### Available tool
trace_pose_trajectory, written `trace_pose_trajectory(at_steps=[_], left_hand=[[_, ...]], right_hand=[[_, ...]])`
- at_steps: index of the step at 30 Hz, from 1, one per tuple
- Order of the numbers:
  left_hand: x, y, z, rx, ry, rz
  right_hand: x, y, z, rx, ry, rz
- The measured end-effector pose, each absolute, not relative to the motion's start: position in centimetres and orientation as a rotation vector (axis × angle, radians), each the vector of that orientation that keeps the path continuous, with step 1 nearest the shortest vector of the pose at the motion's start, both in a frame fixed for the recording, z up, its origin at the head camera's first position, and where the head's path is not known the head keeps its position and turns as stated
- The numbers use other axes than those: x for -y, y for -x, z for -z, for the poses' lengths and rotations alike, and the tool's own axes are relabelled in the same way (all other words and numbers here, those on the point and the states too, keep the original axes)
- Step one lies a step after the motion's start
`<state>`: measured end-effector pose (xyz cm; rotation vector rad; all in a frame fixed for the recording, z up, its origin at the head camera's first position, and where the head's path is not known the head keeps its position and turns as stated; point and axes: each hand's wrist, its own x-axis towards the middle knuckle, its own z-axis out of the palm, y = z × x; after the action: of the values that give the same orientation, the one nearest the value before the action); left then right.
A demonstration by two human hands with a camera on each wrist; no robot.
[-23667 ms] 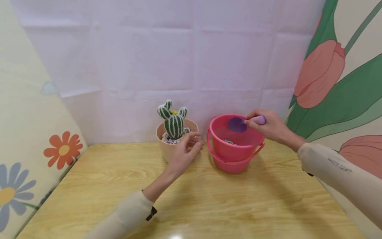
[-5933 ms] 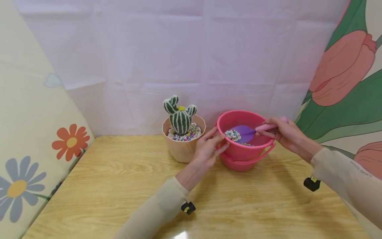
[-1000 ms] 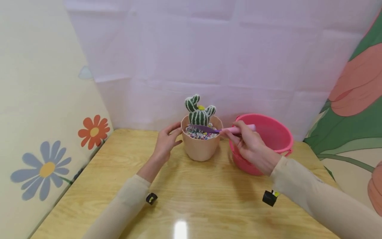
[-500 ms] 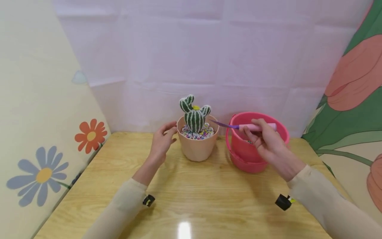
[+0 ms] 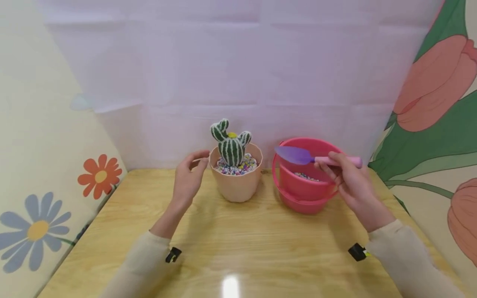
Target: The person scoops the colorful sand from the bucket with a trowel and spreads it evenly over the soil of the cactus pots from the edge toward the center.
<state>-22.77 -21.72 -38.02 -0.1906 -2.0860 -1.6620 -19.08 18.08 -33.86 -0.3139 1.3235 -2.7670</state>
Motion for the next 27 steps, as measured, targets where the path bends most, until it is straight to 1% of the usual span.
trace_pose_trajectory(at_steps=[3, 7, 10, 12, 16, 18, 23, 27], left_hand=[[22.0, 22.5, 37.8, 2.088, 0.243, 1.613], [21.8, 22.4, 37.8, 2.097, 0.311, 1.562], [21.5, 22.4, 37.8, 2.116, 0.344, 1.521], [21.4, 22.2, 37.7, 2.142, 0.356, 1.48], [21.2, 21.9, 37.4, 2.201, 0.396, 1.364], [21.2, 21.8, 37.2, 2.216, 0.434, 1.314], [20.8, 21.3, 37.0, 2.288, 0.516, 1.202], [20.2, 20.9, 36.9, 2.387, 0.538, 1.021]], right_hand=[[-18.3, 19.4, 34.1, -1.641, 0.349, 2.757], [-18.7, 19.4, 34.1, -2.175, 0.299, 2.612], [-18.8, 19.4, 34.0, -2.611, 0.23, 2.322], [-18.9, 19.4, 34.0, -2.928, 0.178, 2.023], [-18.4, 19.9, 34.5, -3.347, 0.184, 1.53], [-17.9, 20.3, 34.7, -3.438, 0.224, 1.388], [-16.6, 21.6, 34.5, -3.435, 0.36, 1.216], [-16.4, 22.4, 34.0, -3.369, 0.346, 1.086]])
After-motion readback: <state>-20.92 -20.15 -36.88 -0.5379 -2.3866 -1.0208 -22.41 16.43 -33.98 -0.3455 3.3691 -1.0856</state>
